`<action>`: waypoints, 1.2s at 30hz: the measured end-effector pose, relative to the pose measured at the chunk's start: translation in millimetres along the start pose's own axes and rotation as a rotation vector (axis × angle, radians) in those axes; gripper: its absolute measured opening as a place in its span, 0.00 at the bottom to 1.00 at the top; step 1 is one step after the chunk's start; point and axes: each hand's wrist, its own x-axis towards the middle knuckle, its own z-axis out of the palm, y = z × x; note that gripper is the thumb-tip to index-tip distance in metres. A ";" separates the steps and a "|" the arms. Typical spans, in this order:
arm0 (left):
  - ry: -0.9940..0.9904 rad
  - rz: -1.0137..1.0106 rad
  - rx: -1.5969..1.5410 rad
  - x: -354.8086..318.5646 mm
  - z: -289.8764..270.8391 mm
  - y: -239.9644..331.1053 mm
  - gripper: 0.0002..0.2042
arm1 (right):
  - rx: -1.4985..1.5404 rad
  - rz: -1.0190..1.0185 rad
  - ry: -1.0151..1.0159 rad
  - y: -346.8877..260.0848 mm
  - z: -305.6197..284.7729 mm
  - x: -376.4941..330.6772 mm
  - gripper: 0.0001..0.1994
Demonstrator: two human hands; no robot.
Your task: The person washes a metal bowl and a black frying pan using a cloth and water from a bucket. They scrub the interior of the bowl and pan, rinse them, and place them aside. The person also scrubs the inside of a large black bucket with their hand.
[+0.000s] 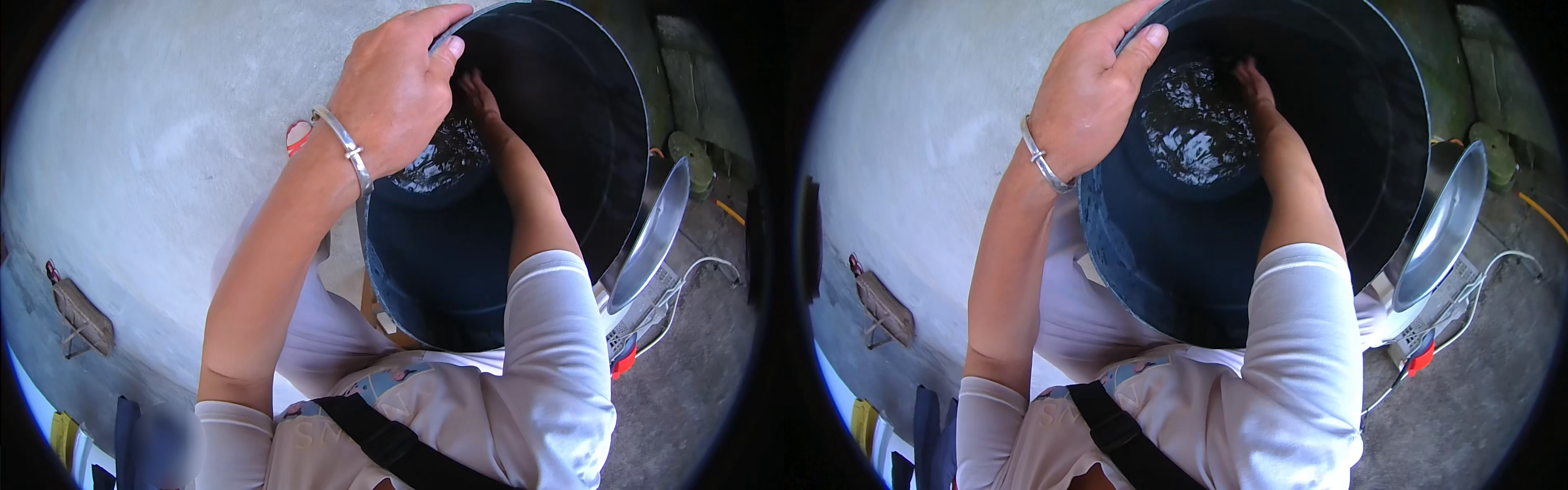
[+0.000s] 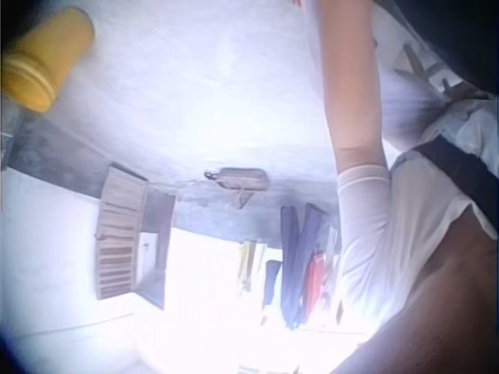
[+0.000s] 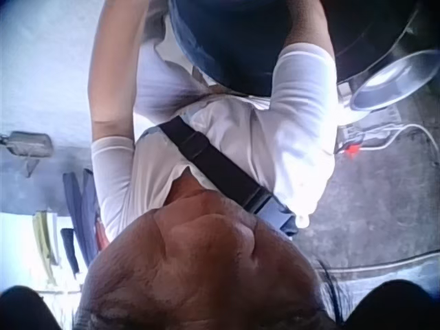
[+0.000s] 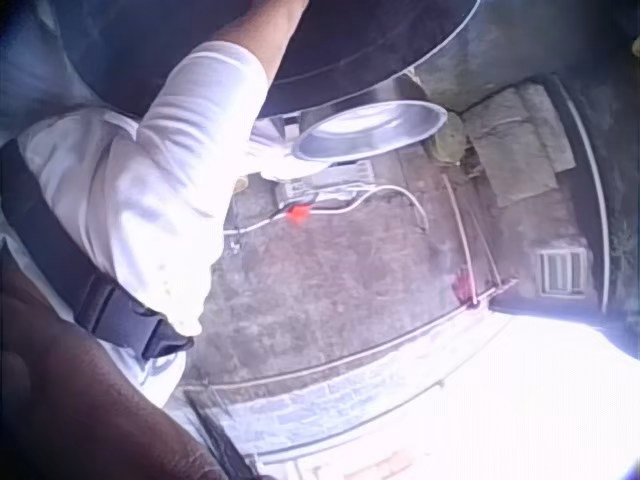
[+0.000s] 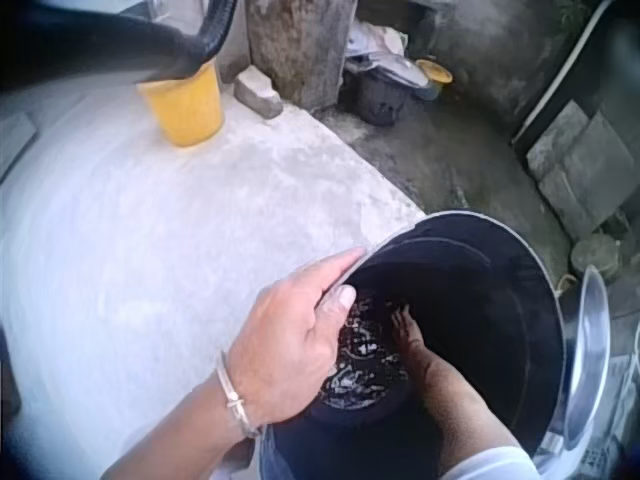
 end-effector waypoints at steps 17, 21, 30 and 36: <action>0.093 -0.031 0.158 -6.6 8.5 -12.5 0.14 | 2.401 -0.176 0.552 -48.9 -174.8 20.3 0.25; -0.035 -0.063 -0.027 2.8 1.2 13.6 0.16 | 2.616 0.627 0.689 -14.4 -53.9 73.2 0.18; -0.003 -0.028 -0.032 -4.8 -1.4 -7.8 0.16 | 1.830 0.953 -0.215 -20.6 -34.4 30.3 0.22; -0.054 -0.052 -0.142 5.3 15.5 3.5 0.16 | 2.836 1.043 1.066 -57.1 -66.6 146.2 0.35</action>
